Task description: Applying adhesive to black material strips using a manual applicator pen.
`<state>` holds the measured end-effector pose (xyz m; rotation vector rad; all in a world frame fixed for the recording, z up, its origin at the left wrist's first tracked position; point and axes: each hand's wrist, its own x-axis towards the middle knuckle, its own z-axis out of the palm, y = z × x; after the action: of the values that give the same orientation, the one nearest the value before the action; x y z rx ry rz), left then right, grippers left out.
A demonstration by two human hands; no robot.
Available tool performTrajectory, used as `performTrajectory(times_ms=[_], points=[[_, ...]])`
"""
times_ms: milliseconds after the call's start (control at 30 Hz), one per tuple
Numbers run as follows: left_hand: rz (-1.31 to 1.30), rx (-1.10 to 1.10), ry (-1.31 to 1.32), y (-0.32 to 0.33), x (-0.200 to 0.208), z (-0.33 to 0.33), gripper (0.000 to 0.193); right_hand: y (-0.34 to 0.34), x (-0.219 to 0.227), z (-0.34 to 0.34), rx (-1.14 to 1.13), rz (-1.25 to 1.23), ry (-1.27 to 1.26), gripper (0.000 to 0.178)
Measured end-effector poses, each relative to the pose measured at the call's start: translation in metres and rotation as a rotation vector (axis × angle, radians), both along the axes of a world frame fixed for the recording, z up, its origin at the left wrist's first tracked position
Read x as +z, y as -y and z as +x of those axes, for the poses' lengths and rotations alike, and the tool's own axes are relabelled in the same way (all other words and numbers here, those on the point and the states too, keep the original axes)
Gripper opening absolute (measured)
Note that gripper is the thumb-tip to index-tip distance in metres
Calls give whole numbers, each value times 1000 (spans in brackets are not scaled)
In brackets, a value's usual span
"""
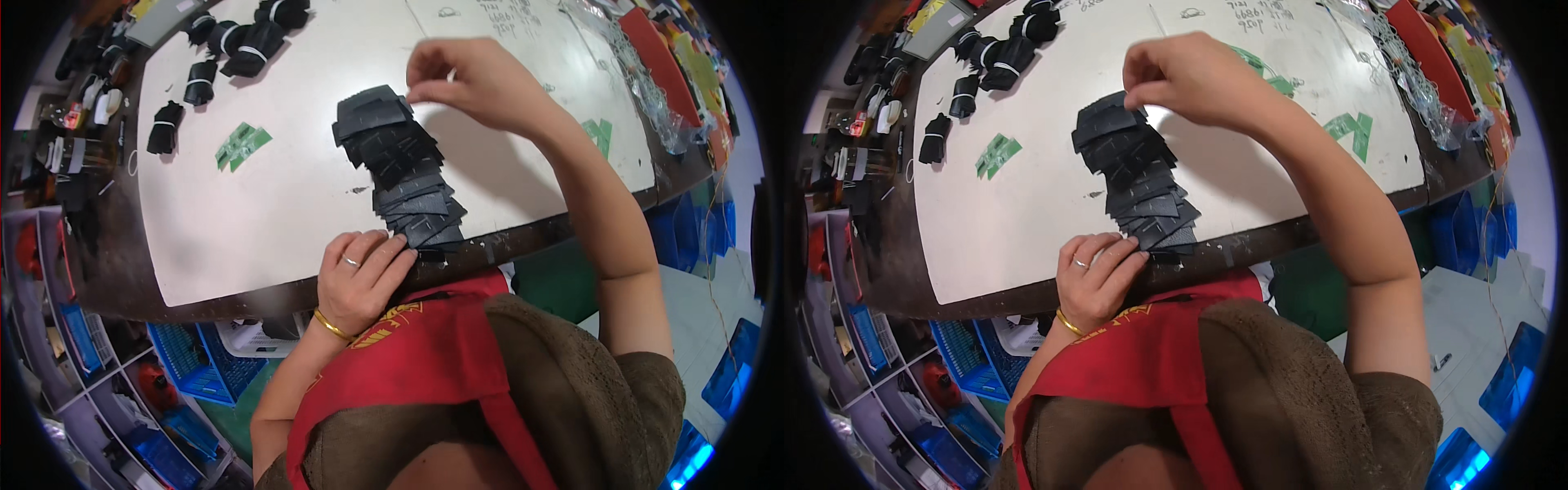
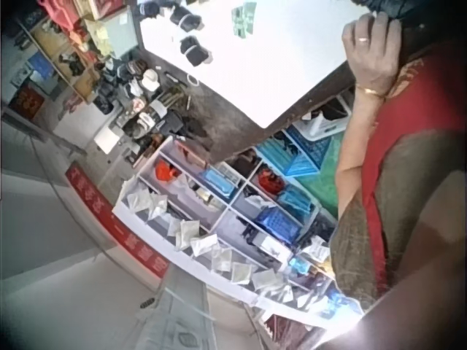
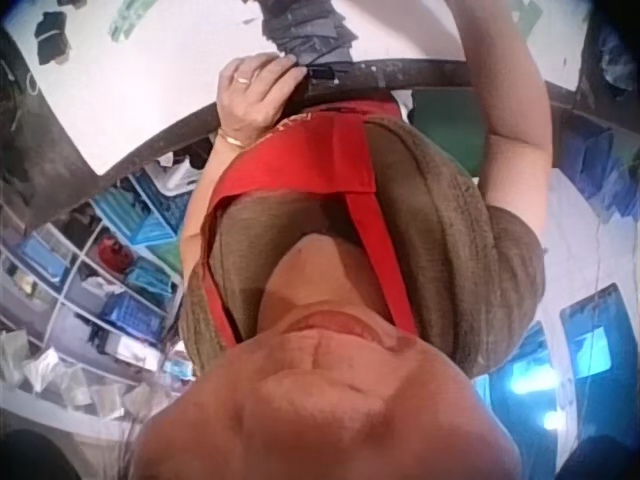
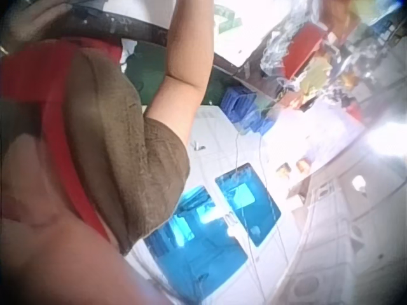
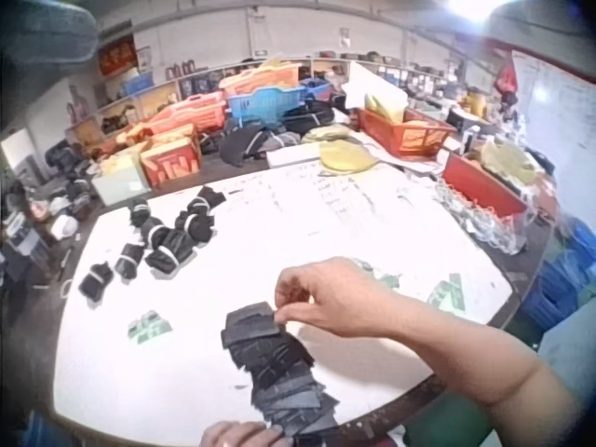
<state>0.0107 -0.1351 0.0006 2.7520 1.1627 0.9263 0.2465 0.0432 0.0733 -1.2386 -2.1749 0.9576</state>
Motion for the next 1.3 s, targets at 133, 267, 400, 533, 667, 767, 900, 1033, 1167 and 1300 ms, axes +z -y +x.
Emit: performTrajectory(times_ms=[133,267,400,533,667,767,900,1033,1167,1300], points=[[-17,9,23,0,-3,1,25,29,-20,-5,35,67,49,23],[-41,2,42,1,-5,0,28,39,-19,-1,26,-141,18,19],[-4,27,38,3,-9,-1,20,55,-19,-2,-37,-345,-178,18],[-32,2,65,1,-6,2,28,33,-20,-15,-44,-272,-225,19],[-21,-4,75,0,-7,0,29,22,-22,-20,-114,142,57,22],[-21,38,74,3,-8,1,30,41,-33,-8,-104,37,46,22],[29,-13,90,3,-4,3,30,69,-50,6,22,336,157,20],[43,-34,42,3,-10,0,30,80,-46,8,39,507,202,14],[6,-13,52,2,-8,-1,21,103,-33,16,63,449,134,13],[-115,20,134,6,-5,3,38,137,-33,17,27,331,144,17]])
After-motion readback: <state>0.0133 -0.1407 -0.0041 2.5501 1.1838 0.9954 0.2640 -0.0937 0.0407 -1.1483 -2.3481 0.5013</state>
